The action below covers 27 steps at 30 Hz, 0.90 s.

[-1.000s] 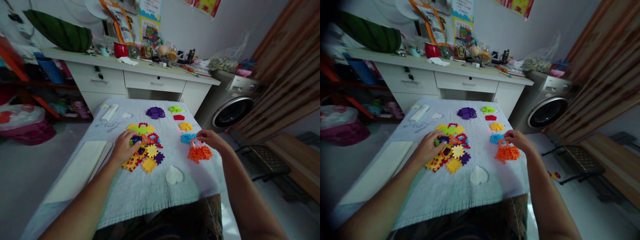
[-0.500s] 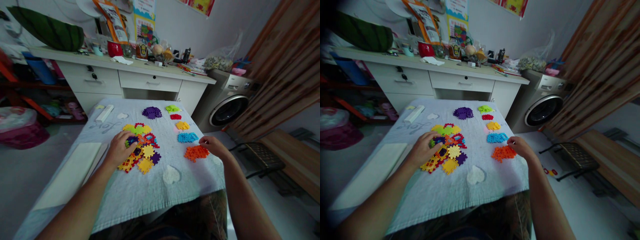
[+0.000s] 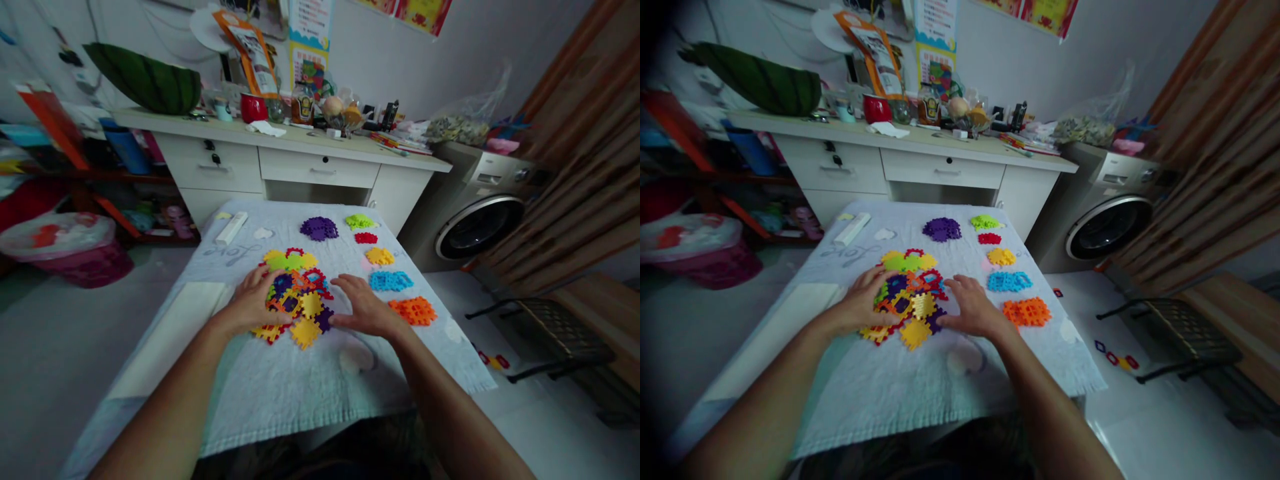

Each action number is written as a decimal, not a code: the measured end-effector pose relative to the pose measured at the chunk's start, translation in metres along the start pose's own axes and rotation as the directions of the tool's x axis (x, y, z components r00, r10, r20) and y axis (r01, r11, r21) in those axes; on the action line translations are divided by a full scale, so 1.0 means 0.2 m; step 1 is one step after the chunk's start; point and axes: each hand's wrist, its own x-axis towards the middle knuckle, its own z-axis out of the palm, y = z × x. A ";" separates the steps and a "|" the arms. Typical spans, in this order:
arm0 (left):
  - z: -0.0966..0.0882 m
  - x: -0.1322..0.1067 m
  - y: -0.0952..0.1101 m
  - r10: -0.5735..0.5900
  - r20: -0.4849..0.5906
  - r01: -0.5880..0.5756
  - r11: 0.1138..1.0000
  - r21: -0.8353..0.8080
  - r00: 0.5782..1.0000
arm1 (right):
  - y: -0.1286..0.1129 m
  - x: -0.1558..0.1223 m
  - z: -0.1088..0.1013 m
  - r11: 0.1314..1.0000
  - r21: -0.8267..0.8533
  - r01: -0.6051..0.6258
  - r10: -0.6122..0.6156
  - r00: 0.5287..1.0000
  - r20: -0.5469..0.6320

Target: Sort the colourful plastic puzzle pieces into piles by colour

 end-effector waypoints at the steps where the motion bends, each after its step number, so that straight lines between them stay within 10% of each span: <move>1: 0.00 -0.01 0.00 0.011 0.030 -0.011 1.000 0.008 1.000 | -0.03 0.02 0.06 1.000 -0.002 0.017 -0.017 0.999 0.027; 11: 0.05 -0.07 0.01 0.018 0.093 -0.019 1.000 0.015 0.996 | -0.07 0.15 0.22 0.999 -0.030 0.043 -0.040 0.996 0.083; 27: 0.07 0.08 0.07 -0.029 -0.232 -0.011 0.986 -0.169 0.972 | 0.00 0.32 0.23 0.998 0.012 0.056 -0.054 0.986 -0.156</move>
